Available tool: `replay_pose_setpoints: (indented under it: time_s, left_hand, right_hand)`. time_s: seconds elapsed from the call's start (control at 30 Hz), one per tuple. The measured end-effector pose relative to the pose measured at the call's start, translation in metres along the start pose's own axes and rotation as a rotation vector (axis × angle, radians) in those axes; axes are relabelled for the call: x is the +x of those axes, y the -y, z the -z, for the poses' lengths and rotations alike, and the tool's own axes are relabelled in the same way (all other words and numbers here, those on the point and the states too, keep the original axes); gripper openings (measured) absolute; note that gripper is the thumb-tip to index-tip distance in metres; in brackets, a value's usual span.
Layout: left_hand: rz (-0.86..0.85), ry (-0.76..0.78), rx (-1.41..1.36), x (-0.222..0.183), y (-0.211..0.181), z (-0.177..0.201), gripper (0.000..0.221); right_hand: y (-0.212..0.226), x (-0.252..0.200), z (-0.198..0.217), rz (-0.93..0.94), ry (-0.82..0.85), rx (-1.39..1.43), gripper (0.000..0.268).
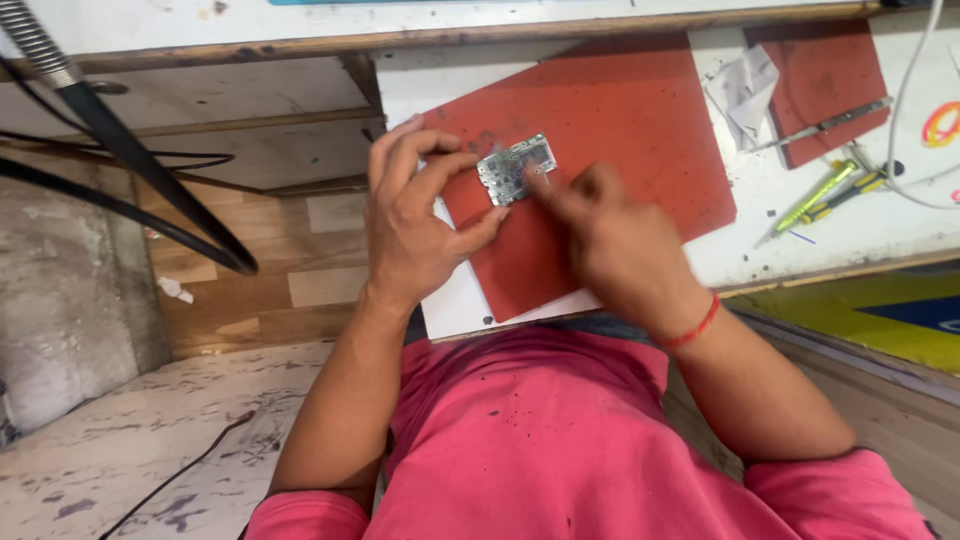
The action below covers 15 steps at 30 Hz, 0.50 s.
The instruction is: The person uses a hot air gun to heat a small circuit board placed on a red mat. They then use a toothbrush to scrub the surface of the heated board, likely to remove residue or flux. The person continues to scrub the board with the toothbrush for the remainder of the clip.
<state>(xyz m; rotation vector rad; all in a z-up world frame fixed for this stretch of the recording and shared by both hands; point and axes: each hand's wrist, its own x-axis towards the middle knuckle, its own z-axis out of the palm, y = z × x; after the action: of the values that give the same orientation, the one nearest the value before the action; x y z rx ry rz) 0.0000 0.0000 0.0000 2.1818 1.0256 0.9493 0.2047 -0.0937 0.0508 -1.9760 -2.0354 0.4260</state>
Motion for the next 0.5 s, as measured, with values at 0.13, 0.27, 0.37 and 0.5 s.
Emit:
replay_pose_setpoints:
  time_s: [0.13, 0.27, 0.37, 0.5]
  left_hand:
    - [0.005, 0.007, -0.003, -0.002, 0.004, 0.000, 0.047]
    - [-0.003, 0.013, 0.004, -0.002, -0.001, 0.002, 0.048]
    - [-0.009, 0.023, 0.076, 0.002, -0.006, 0.002, 0.048]
    - [0.021, 0.125, 0.241, 0.004, -0.012, -0.005, 0.054]
  right_hand:
    - [-0.004, -0.007, -0.004, 0.041, 0.059, -0.025, 0.065]
    - [-0.001, -0.011, -0.001, -0.002, 0.067, 0.010, 0.059]
    - [0.002, -0.004, 0.004, -0.051, 0.030, 0.005, 0.057]
    - [0.000, -0.009, 0.001, -0.061, 0.031, 0.036, 0.057]
